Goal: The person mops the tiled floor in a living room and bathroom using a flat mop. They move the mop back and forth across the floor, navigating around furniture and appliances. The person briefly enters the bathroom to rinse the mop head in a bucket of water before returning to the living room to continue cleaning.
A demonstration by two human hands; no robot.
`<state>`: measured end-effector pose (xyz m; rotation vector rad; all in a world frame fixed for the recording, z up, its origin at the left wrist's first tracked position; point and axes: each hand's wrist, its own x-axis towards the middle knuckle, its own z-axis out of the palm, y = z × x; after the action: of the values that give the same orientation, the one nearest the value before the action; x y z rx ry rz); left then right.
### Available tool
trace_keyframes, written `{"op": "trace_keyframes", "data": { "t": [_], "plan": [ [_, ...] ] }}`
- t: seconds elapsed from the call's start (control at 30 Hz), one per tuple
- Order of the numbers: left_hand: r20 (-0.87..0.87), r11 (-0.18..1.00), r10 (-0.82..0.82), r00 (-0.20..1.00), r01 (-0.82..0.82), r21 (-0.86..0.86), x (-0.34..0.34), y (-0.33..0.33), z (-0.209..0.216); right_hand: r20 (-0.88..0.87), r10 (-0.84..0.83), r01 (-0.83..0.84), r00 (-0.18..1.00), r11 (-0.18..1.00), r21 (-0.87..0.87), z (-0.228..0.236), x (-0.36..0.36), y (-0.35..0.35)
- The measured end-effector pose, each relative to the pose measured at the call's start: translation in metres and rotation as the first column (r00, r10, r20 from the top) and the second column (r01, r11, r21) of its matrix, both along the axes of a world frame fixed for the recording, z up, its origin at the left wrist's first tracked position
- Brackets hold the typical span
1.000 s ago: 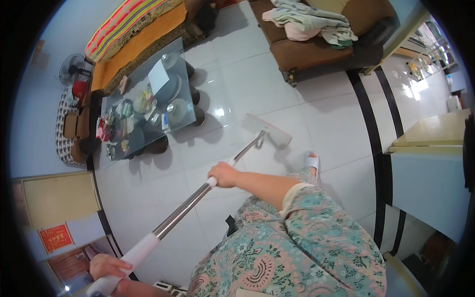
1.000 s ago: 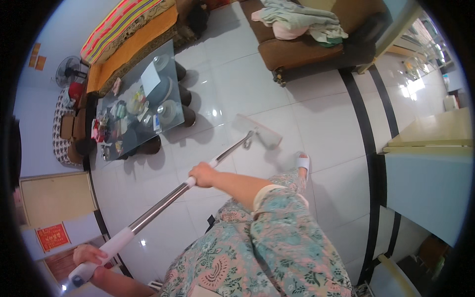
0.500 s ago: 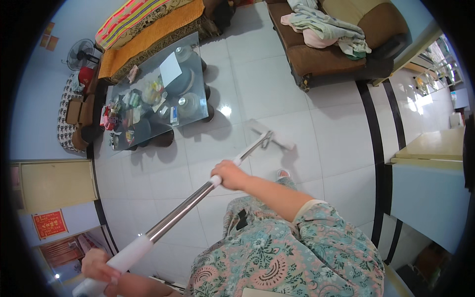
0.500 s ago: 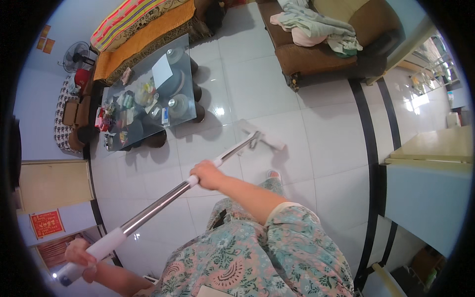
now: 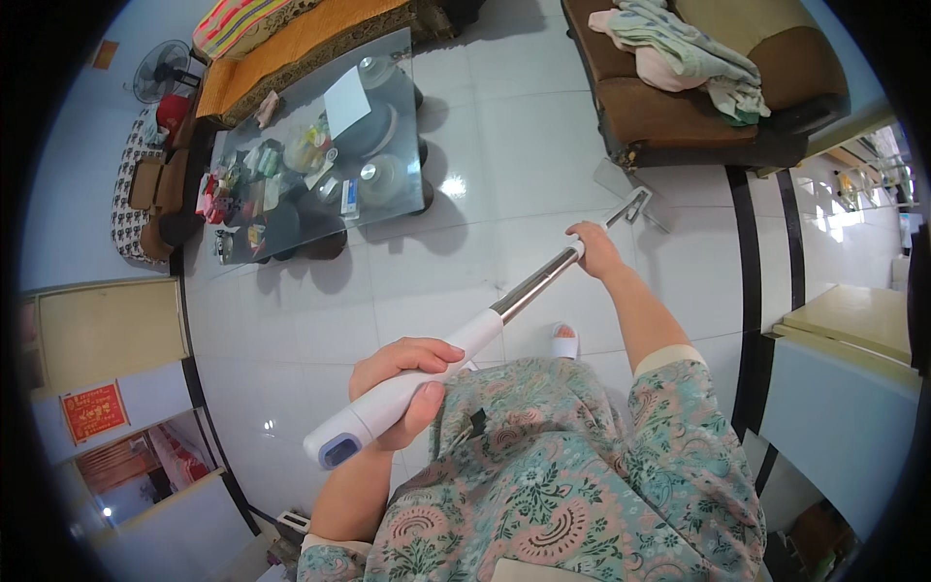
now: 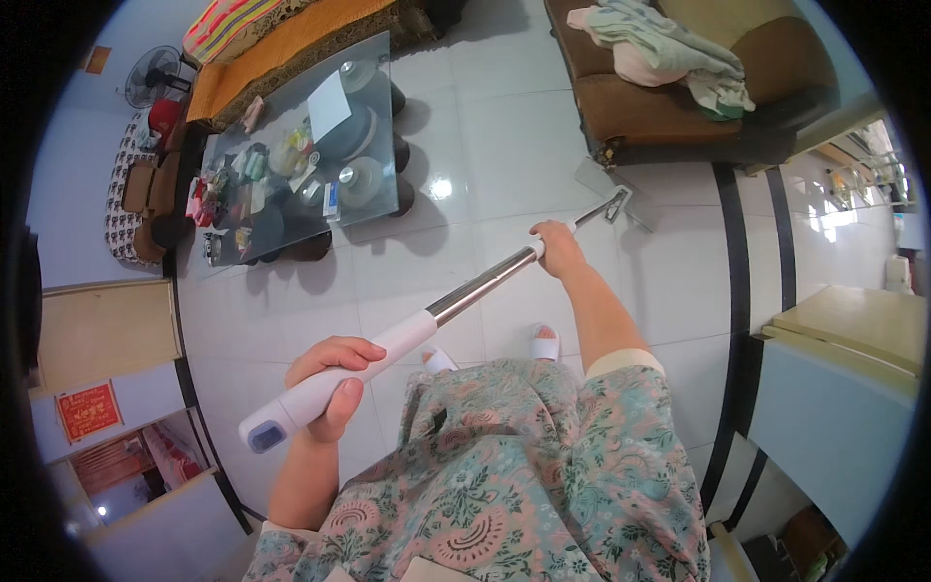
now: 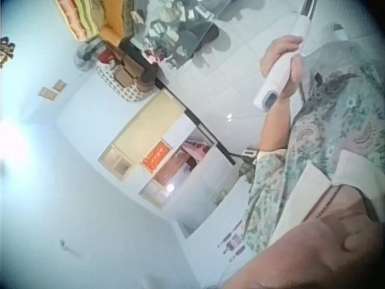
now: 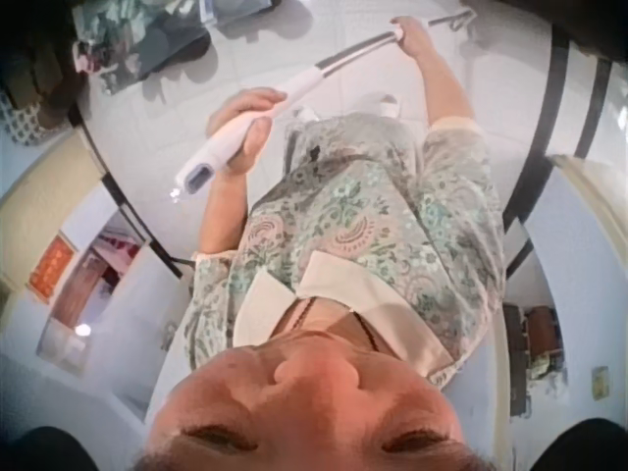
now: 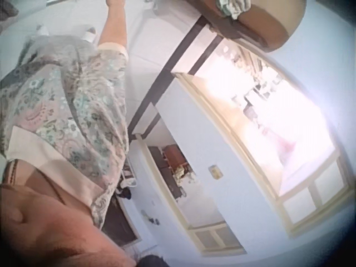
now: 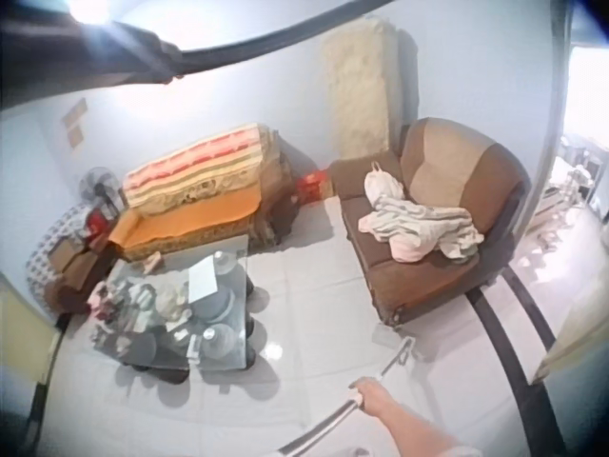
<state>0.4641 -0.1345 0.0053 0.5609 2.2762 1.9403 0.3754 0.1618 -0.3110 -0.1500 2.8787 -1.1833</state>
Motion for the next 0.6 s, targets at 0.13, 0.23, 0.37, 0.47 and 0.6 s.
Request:
{"op": "trace_keyframes", "data": {
  "t": [0.13,0.23,0.37,0.47,0.6],
  "plan": [
    [0.056,0.993,-0.033,0.998,0.039,-0.115,0.01,-0.063,0.001,0.173,0.068,-0.09,0.983,0.988,0.126,0.008,0.007,-0.05],
    [0.065,0.986,-0.012,0.998,0.022,-0.166,0.02,-0.137,0.016,0.183,0.161,-0.181,0.97,0.978,0.102,0.006,0.019,-0.124],
    [0.032,0.928,0.24,0.97,-0.219,-0.301,0.053,-0.25,0.069,0.127,0.3,-0.293,0.945,0.953,-0.072,0.025,0.045,-0.265],
    [-0.12,0.756,0.554,0.824,-0.559,-0.342,0.083,-0.303,0.117,0.059,0.424,-0.404,0.904,0.89,-0.213,0.056,0.07,-0.384],
    [-0.308,0.667,0.478,0.822,-0.569,-0.481,0.095,-0.389,0.163,-0.006,0.402,-0.371,0.916,0.838,-0.4,0.085,0.104,-0.506]
  ]
}}
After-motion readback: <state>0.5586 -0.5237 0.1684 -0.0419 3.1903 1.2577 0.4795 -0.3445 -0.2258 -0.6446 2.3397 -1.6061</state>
